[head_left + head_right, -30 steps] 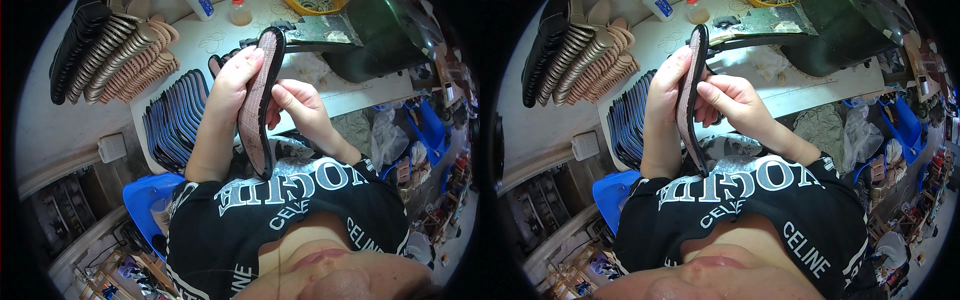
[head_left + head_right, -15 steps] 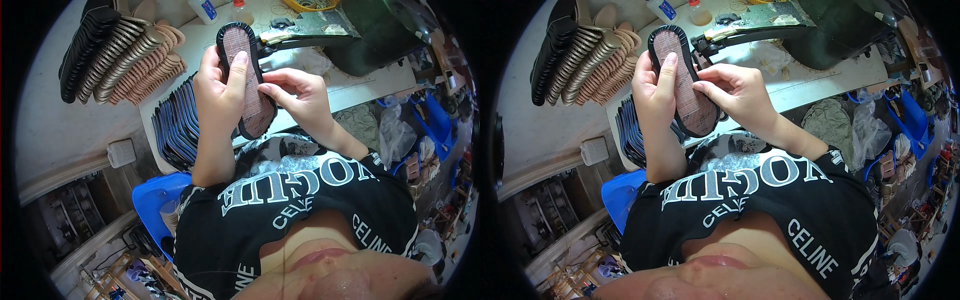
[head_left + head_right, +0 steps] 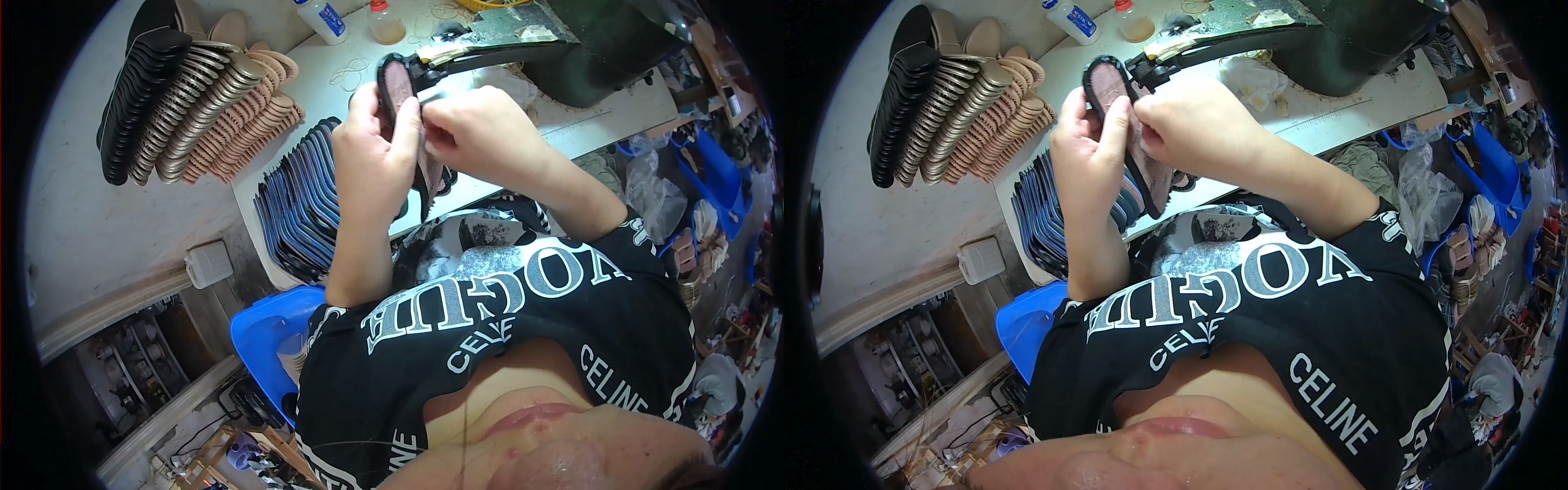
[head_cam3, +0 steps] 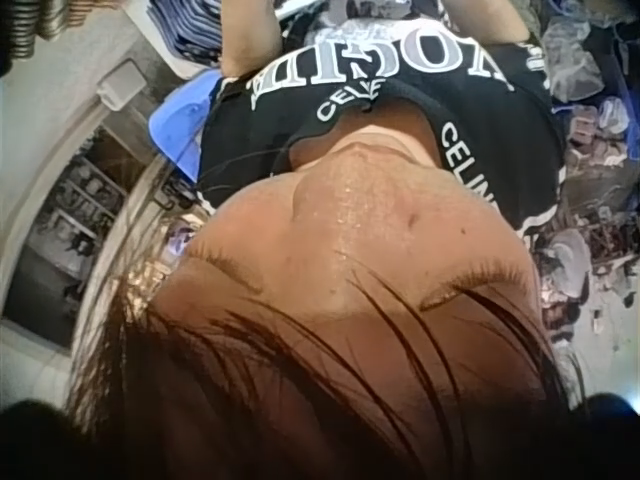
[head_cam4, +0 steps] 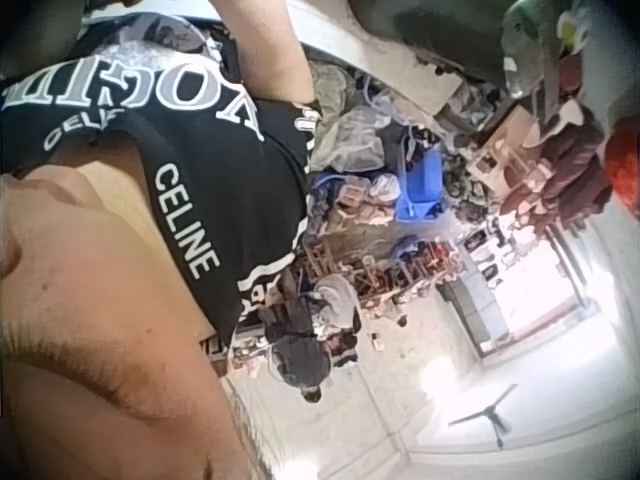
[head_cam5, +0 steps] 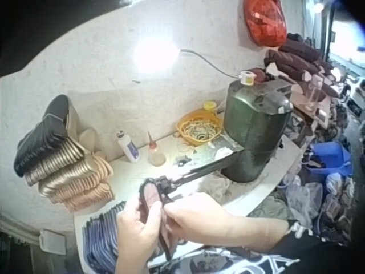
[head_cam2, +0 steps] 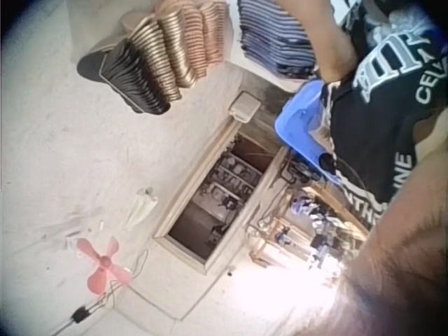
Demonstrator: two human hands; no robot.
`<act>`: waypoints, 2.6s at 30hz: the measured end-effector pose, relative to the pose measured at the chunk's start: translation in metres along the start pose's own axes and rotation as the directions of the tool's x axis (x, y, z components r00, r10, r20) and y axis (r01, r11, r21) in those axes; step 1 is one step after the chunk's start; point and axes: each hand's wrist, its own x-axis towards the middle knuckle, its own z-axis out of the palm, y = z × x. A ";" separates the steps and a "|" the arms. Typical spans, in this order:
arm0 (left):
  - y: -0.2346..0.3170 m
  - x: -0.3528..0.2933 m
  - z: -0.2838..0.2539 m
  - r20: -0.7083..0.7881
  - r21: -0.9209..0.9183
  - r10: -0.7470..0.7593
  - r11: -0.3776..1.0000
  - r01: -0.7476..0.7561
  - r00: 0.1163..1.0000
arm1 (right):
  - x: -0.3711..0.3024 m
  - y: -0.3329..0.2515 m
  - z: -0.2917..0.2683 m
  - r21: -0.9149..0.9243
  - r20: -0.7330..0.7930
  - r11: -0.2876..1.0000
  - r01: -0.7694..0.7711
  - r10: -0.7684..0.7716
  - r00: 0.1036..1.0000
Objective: Checking and aligning shoe sole components before stitching or assembly.
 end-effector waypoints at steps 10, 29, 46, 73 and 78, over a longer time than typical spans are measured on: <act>-0.018 0.003 -0.004 -0.160 -0.079 0.008 0.997 -0.021 0.987 | -0.004 0.007 -0.002 0.418 0.073 0.899 -0.128 0.107 0.992; -0.020 0.003 0.002 -0.120 0.081 0.065 0.995 -0.055 0.991 | -0.002 0.038 0.024 0.777 0.278 0.450 -0.440 0.381 0.882; -0.036 -0.001 0.007 0.089 -0.239 -0.166 0.954 0.183 0.982 | -0.005 0.024 0.009 0.788 0.213 0.487 -0.376 0.358 0.909; -0.025 0.000 0.006 0.104 -0.189 -0.075 0.977 0.094 0.992 | 0.026 0.051 -0.009 0.691 0.595 0.321 -0.648 0.257 0.762; -0.025 0.005 0.005 0.049 -0.056 -0.108 0.992 0.111 0.993 | 0.021 0.049 -0.005 0.698 0.460 0.514 -0.499 0.212 0.862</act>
